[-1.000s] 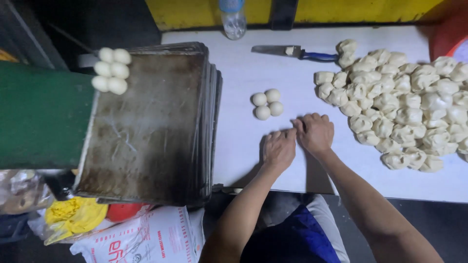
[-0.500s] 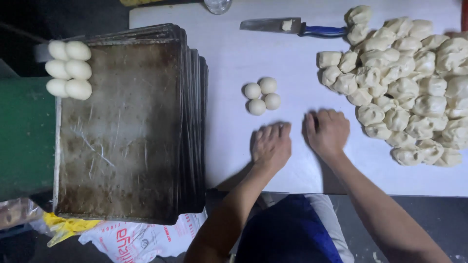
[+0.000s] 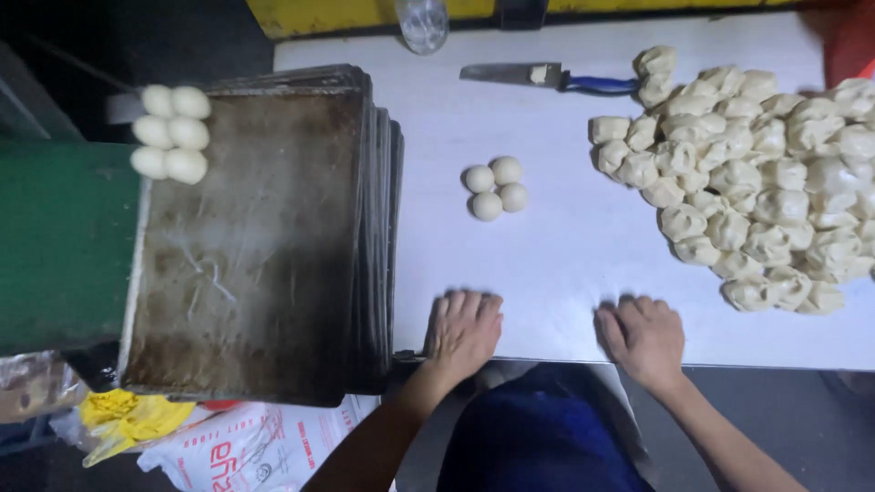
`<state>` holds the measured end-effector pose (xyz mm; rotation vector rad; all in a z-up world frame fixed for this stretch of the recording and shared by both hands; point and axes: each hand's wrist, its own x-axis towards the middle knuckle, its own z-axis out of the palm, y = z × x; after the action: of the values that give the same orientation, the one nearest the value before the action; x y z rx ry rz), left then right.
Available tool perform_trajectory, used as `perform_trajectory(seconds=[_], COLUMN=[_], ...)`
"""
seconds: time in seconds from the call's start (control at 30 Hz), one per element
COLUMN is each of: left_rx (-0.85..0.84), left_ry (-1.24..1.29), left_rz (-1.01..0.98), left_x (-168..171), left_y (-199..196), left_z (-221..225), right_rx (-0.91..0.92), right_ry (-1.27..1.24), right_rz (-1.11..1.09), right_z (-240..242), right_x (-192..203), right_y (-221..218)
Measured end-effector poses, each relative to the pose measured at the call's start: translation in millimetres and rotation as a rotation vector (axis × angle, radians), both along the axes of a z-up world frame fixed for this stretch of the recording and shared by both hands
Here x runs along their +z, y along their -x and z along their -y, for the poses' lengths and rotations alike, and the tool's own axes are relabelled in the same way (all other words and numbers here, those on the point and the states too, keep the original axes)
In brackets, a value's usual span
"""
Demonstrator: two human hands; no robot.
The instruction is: The person is shaping small portions of dough into balls and organizing them onto a baking tray.
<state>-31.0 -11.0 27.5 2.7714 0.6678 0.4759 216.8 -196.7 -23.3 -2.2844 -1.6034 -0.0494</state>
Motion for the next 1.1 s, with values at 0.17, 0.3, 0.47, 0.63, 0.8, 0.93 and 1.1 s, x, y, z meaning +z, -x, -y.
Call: perform_trajectory(seconds=[0.17, 0.3, 0.47, 0.63, 0.8, 0.93, 1.1], left_rx=[0.148, 0.194, 0.085, 0.026, 0.091, 0.166, 0.171], left_ry=[-0.043, -0.092, 0.206, 0.148, 0.017, -0.109, 0.060], left_rz=[0.010, 0.043, 0.060, -0.011, -0.113, 0.032, -0.011], left_x=[-15.9, -31.0, 5.6, 6.8, -3.4, -19.7, -25.1], left_y=[-89.4, -128.5, -101.2, -2.3, -56.5, -123.3, -129.9], left_z=[-28.9, -25.7, -8.6, 15.5, -29.2, -24.7, -12.8], right_rx=[-0.136, -0.108, -0.116, -0.012, -0.130, -0.108, -0.117], right_ry=[-0.130, -0.176, 0.031, -0.018, -0.021, -0.128, -0.119], right_rz=[0.130, 0.190, 0.119, -0.069, 0.054, 0.107, 0.202], right_z=[-103.2, -138.7, -116.4, -13.7, -64.7, -100.2, -103.6], right_x=[-7.7, -14.5, 10.1, 18.8, -9.1, -17.1, -3.4], right_y=[-30.2, -26.4, -2.7, 12.6, -26.4, -27.4, -12.0])
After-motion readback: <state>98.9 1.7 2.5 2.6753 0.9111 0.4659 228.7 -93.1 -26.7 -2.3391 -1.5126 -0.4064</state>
